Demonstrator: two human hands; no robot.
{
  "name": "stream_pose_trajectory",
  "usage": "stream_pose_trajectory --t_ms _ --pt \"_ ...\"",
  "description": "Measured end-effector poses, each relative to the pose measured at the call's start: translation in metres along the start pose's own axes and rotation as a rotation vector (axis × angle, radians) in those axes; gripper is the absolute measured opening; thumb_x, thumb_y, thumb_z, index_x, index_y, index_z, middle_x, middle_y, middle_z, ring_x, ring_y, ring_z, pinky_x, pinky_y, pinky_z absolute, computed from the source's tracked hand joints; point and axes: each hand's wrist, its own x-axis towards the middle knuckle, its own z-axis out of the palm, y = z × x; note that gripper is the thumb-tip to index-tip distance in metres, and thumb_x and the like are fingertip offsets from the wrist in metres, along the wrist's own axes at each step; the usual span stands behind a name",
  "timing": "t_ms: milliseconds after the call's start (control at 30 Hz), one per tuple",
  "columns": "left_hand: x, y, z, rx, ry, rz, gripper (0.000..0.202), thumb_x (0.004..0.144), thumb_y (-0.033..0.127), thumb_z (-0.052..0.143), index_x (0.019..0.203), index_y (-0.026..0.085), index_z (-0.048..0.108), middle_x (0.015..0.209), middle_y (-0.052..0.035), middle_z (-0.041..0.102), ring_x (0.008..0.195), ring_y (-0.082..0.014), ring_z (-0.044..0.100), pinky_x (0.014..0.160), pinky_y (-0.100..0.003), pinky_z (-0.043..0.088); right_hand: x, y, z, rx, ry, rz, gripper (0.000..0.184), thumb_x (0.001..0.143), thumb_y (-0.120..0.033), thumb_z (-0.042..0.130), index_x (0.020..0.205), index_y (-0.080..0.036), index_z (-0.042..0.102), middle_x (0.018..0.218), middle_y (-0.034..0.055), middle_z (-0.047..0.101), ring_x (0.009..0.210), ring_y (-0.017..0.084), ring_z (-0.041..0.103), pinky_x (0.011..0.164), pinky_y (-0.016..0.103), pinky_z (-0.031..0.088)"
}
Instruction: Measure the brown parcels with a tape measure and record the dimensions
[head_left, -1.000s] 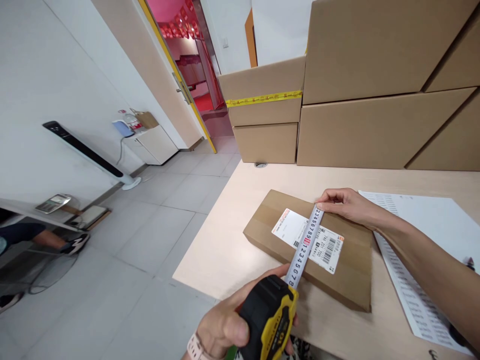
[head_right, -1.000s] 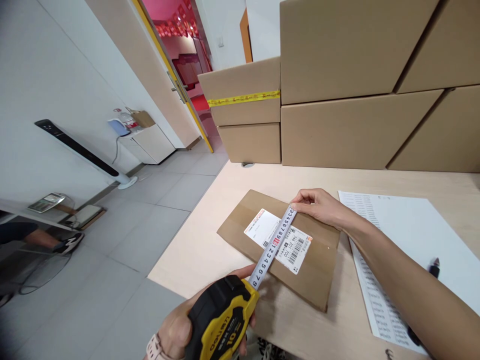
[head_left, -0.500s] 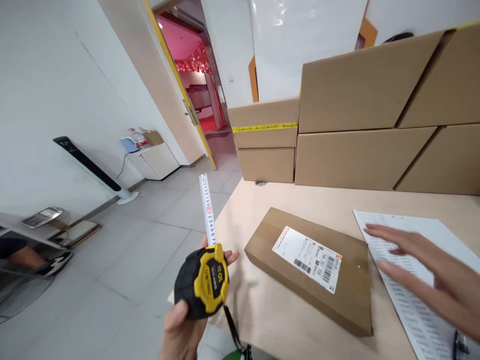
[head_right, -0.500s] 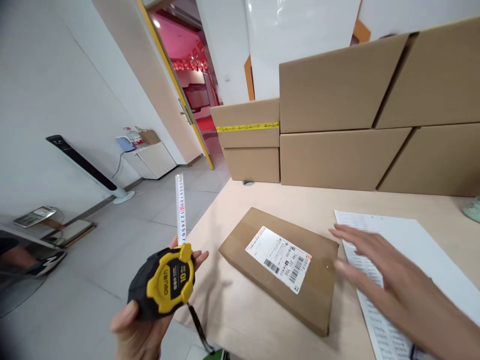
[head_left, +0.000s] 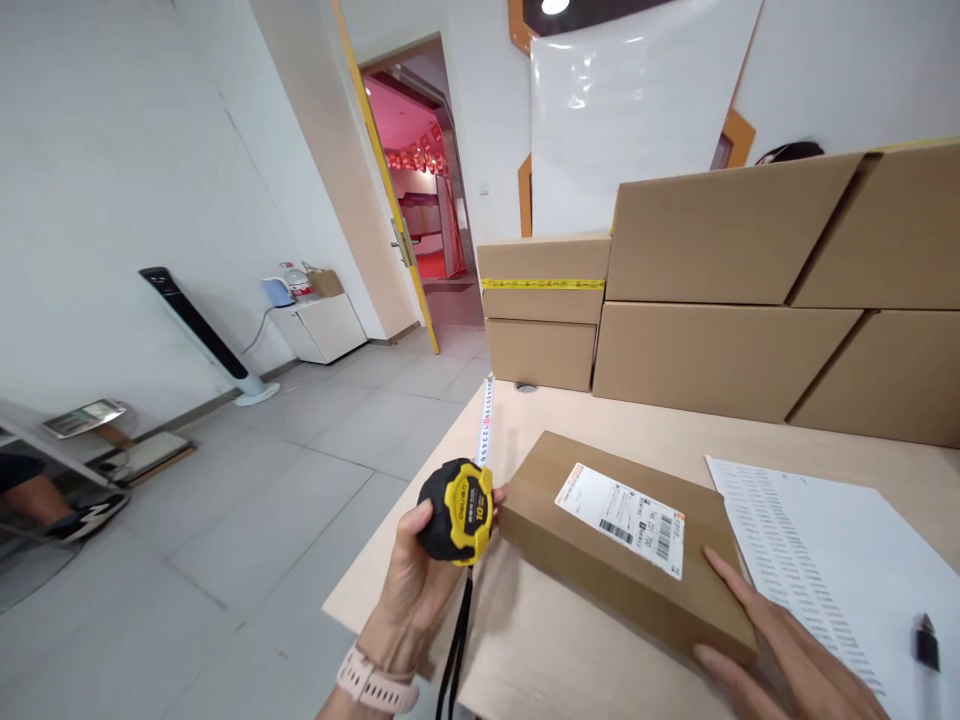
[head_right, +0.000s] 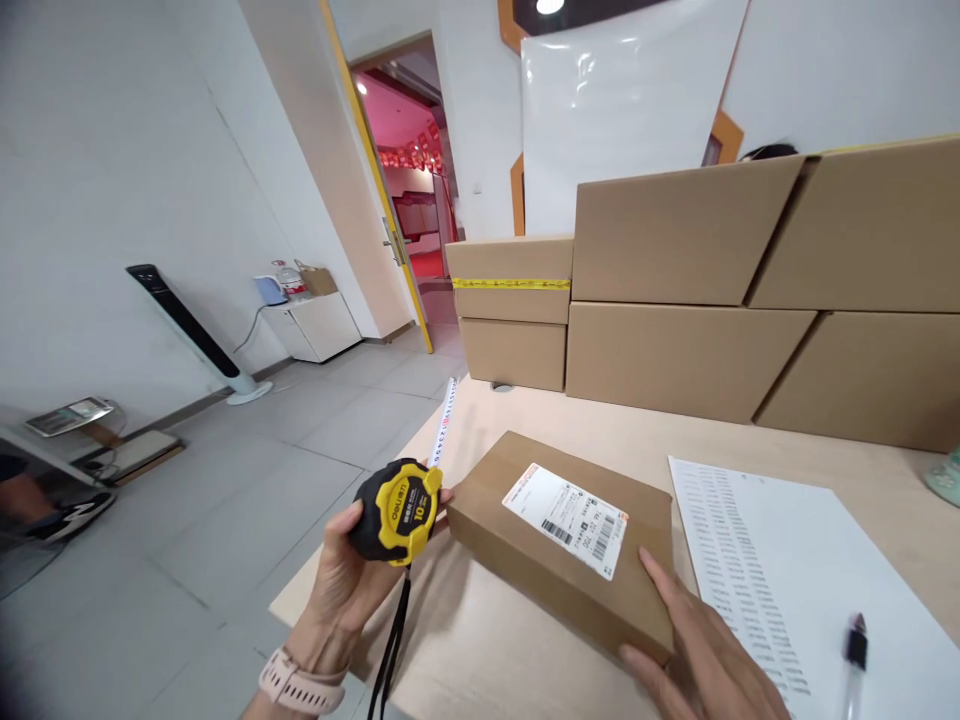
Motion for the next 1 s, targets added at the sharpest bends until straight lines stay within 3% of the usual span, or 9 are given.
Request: stream_pose_trajectory --t_ms 133,233,333,467,600,667,733,833,1000 --pt "0.03 0.01 0.016 0.051 -0.051 0.054 0.05 0.072 0.041 0.071 0.115 0.017 0.064 0.113 -0.0117 0.071 0.108 -0.0341 0.065 0.099 -0.05 0.048 0.054 0.007 -0.028 0.003 -0.113 0.118 0.062 0.084 -0.06 0.049 0.14 -0.033 0.046 0.11 0.0083 0.073 0.095 0.035 0.07 0.073 0.046 0.056" --pt "0.063 0.018 0.033 0.094 -0.059 0.088 0.049 0.069 0.038 0.073 0.112 0.014 0.064 0.106 -0.0123 0.072 0.101 -0.032 0.068 0.092 -0.045 0.053 0.101 0.001 -0.05 -0.008 -0.231 0.172 0.062 0.084 -0.066 0.044 0.134 -0.03 0.051 0.077 0.0045 0.073 0.071 0.031 0.069 0.066 0.042 0.052" --pt "0.084 0.024 0.051 0.111 -0.068 0.131 0.044 0.072 0.033 0.072 0.11 0.013 0.064 0.102 -0.0108 0.073 0.097 -0.0285 0.07 0.089 -0.039 0.055 0.141 -0.003 -0.067 0.015 -0.281 0.174 0.059 0.083 -0.069 0.044 0.127 -0.031 0.056 0.073 0.0021 0.071 0.071 0.028 0.067 0.067 0.039 0.049" --pt "0.077 0.027 0.067 0.107 -0.131 0.186 0.047 0.075 0.037 0.068 0.116 0.015 0.063 0.108 -0.0109 0.072 0.106 -0.0311 0.066 0.098 -0.044 0.05 0.183 0.008 -0.078 0.111 -0.315 0.151 0.053 0.08 -0.072 0.047 0.098 -0.026 0.065 0.076 0.0041 0.071 0.076 0.027 0.066 0.069 0.036 0.048" --pt "0.054 0.018 0.074 0.103 -0.39 -0.053 0.056 0.076 0.047 0.064 0.119 0.01 0.062 0.113 -0.0177 0.069 0.103 -0.0348 0.066 0.097 -0.051 0.047 0.214 0.024 -0.076 0.101 -0.278 0.168 0.052 0.081 -0.073 0.042 0.072 -0.025 0.059 0.076 0.0047 0.071 0.076 0.026 0.065 0.07 0.036 0.048" --pt "0.048 0.009 0.078 0.114 -0.471 -0.176 0.056 0.078 0.048 0.063 0.117 0.008 0.064 0.112 -0.0188 0.069 0.099 -0.0341 0.067 0.094 -0.05 0.049 0.222 0.029 -0.069 0.081 -0.176 0.169 0.052 0.083 -0.071 0.04 0.075 -0.025 0.063 0.088 0.0065 0.072 0.086 0.029 0.066 0.075 0.039 0.048" --pt "0.047 -0.001 0.081 0.114 -0.499 -0.241 0.054 0.078 0.047 0.063 0.115 0.008 0.065 0.112 -0.0191 0.069 0.098 -0.0337 0.067 0.092 -0.049 0.05 0.226 0.034 -0.06 0.146 -0.088 0.147 0.049 0.086 -0.066 0.04 0.092 -0.025 0.067 0.107 0.008 0.071 0.101 0.029 0.063 0.085 0.04 0.047" --pt "0.052 -0.011 0.084 0.091 -0.491 -0.302 0.054 0.079 0.047 0.062 0.116 0.008 0.065 0.11 -0.0197 0.069 0.097 -0.0323 0.068 0.091 -0.047 0.05 0.227 0.036 -0.05 0.295 0.005 0.149 0.051 0.089 -0.059 0.042 0.121 -0.024 0.059 0.128 0.0094 0.063 0.112 0.027 0.06 0.093 0.038 0.046" --pt "0.053 -0.013 0.08 0.056 -0.475 -0.348 0.054 0.083 0.051 0.057 0.114 0.007 0.066 0.11 -0.0207 0.068 0.093 -0.0313 0.068 0.087 -0.045 0.051 0.229 0.02 -0.057 0.238 0.096 0.047 0.046 0.093 -0.054 0.036 0.118 -0.027 0.064 0.125 0.0065 0.064 0.118 0.028 0.055 0.098 0.041 0.042"
